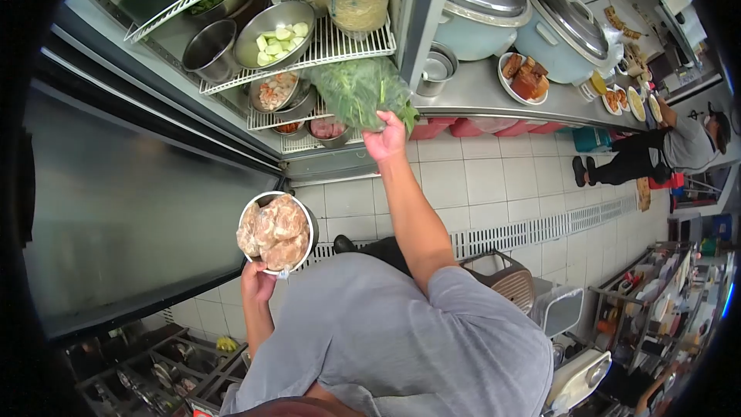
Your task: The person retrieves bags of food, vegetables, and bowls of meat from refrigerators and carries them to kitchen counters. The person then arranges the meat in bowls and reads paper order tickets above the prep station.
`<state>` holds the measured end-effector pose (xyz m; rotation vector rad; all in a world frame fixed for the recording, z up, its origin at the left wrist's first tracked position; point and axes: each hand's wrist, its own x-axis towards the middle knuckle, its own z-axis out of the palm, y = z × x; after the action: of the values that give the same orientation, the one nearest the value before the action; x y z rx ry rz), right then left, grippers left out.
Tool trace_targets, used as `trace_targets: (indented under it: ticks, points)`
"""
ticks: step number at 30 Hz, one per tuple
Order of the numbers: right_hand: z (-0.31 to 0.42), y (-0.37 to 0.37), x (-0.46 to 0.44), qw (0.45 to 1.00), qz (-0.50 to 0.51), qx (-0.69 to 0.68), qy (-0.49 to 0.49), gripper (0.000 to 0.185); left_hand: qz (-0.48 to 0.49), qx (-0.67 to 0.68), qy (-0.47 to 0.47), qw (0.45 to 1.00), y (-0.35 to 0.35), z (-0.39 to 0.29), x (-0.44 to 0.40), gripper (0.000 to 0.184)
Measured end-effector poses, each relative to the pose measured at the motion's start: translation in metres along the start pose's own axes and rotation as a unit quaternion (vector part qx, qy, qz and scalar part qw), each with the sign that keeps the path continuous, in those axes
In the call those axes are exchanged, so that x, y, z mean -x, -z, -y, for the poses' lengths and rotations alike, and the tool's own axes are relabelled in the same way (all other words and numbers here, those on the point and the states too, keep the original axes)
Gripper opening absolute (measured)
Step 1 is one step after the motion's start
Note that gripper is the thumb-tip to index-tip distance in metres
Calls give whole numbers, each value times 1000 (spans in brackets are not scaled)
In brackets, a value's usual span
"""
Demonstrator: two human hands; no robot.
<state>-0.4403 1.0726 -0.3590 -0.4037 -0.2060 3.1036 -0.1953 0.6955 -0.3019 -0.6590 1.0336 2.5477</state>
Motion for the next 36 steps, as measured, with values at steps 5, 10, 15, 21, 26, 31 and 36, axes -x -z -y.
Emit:
trace_targets:
  ticks: [5,10,15,21,26,31,36]
  points:
    - [-10,0,-73,997,7,-77,14,43,-19,19,-12,1000,-3,6,0,81]
    - [-34,-24,-142,994,-23,-96,38,37,-34,26,-4,999,-7,7,2,79]
    - [-52,-47,-205,996,-61,-54,41,29,-54,30,-13,998,-19,11,-5,80]
    - [-56,-84,-265,993,-72,68,69,33,-62,12,-23,998,-47,13,-17,80]
    - [-53,-87,-283,979,-73,174,74,37,-48,24,-2,999,-61,10,-36,80]
    - [-42,-89,-275,942,-32,327,66,42,-9,16,18,1000,-80,13,-97,82]
    - [-16,-99,-196,803,32,591,67,48,52,-7,38,998,-106,18,-167,78]
